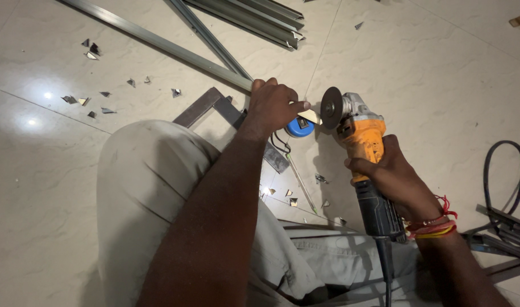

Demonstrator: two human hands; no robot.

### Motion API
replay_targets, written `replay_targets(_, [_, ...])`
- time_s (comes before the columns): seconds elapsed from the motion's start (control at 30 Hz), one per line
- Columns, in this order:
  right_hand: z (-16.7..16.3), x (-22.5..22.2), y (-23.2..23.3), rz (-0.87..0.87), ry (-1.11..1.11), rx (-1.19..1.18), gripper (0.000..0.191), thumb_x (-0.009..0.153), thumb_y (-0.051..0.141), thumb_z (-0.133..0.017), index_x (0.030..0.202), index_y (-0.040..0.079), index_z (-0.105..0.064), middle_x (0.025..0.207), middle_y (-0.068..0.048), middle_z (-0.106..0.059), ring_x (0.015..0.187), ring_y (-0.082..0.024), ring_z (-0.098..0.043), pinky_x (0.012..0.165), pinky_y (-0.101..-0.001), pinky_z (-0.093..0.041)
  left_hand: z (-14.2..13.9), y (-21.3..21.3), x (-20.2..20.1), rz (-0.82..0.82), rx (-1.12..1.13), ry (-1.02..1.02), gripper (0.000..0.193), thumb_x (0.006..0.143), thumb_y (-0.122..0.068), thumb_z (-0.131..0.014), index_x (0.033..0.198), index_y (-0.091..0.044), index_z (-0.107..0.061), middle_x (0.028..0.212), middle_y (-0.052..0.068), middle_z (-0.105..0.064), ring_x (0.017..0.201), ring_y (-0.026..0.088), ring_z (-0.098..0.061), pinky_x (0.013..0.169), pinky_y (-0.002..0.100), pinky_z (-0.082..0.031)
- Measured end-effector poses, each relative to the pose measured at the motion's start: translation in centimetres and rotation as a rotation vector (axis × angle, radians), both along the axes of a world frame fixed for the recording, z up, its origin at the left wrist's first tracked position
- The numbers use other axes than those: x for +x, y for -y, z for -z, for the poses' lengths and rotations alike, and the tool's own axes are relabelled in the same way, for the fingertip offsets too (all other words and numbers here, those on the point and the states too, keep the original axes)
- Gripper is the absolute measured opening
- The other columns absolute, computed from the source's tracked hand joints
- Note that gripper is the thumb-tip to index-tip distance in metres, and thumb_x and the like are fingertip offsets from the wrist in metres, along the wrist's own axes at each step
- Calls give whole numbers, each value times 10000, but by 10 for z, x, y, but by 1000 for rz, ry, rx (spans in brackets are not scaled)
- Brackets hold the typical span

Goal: The person uses an angle grinder to cut metal rods into shorter pieces. They measure and mark the rods with a tape measure and pen, then cut them and stack the finished pieces on the floor.

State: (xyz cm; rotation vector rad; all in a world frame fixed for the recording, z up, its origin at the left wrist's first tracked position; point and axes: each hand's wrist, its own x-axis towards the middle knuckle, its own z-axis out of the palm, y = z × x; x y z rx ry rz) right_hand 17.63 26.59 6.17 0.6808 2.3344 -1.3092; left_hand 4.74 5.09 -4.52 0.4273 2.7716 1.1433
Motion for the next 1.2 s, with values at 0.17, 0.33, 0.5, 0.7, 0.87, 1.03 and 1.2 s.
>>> replay_targets(0.17, [1, 0, 0, 3, 6, -4, 606, 784, 165, -758, 1247, -11, -410, 1017, -160, -626, 817, -211, -676, 658, -336, -576, 1, 0, 0, 15, 1, 3, 413, 834, -522, -740, 919, -129, -833, 838, 66, -752, 1018, 184, -568, 984, 377, -329])
replay_targets(0.33, [0, 0, -1, -21, -29, 10, 601, 786, 169, -762, 1237, -25, -415, 1015, -162, -627, 819, -200, -678, 657, -325, -576, 3, 0, 0, 18, 16, -22, 405, 827, -512, -746, 904, -124, -834, 822, 75, -756, 1011, 192, -580, 976, 382, -327])
replay_targets(0.5, [-1, 0, -1, -10, -6, 2, 597, 772, 177, -758, 1222, -30, -424, 1001, -160, -624, 791, -210, -676, 636, -331, -571, 4, 0, -1, 27, 5, -31, 401, 832, -512, -741, 885, -126, -837, 828, 76, -755, 1018, 191, -585, 976, 387, -322])
replay_targets(0.7, [-2, 0, -1, -21, 23, 36, 610, 777, 201, -761, 1228, -24, -416, 999, -165, -621, 799, -208, -677, 637, -325, -567, 4, 0, -1, 21, 6, -12, 407, 825, -522, -744, 904, -133, -835, 827, 70, -757, 1021, 188, -583, 978, 378, -323])
replay_targets(0.87, [-2, -1, -1, -34, 9, 23, 618, 780, 199, -766, 1234, -37, -420, 1007, -168, -619, 810, -206, -679, 651, -322, -577, 2, 0, -1, 11, 13, 2, 407, 820, -524, -748, 915, -139, -840, 842, 77, -755, 1038, 196, -570, 981, 381, -325])
replay_targets(1.03, [-1, -3, 0, -3, 23, 16, 633, 759, 185, -769, 1236, -23, -408, 1007, -163, -635, 801, -212, -687, 647, -336, -586, 0, 0, -1, 9, -12, 24, 419, 834, -530, -744, 949, -137, -836, 857, 79, -754, 1039, 206, -557, 987, 380, -333])
replay_targets(1.2, [-2, -4, -1, -16, 50, 61, 619, 763, 190, -768, 1234, -21, -425, 996, -173, -634, 795, -227, -683, 647, -343, -571, 0, -1, -1, -13, -20, 27, 406, 825, -522, -752, 949, -145, -839, 857, 82, -750, 1028, 220, -546, 969, 377, -335])
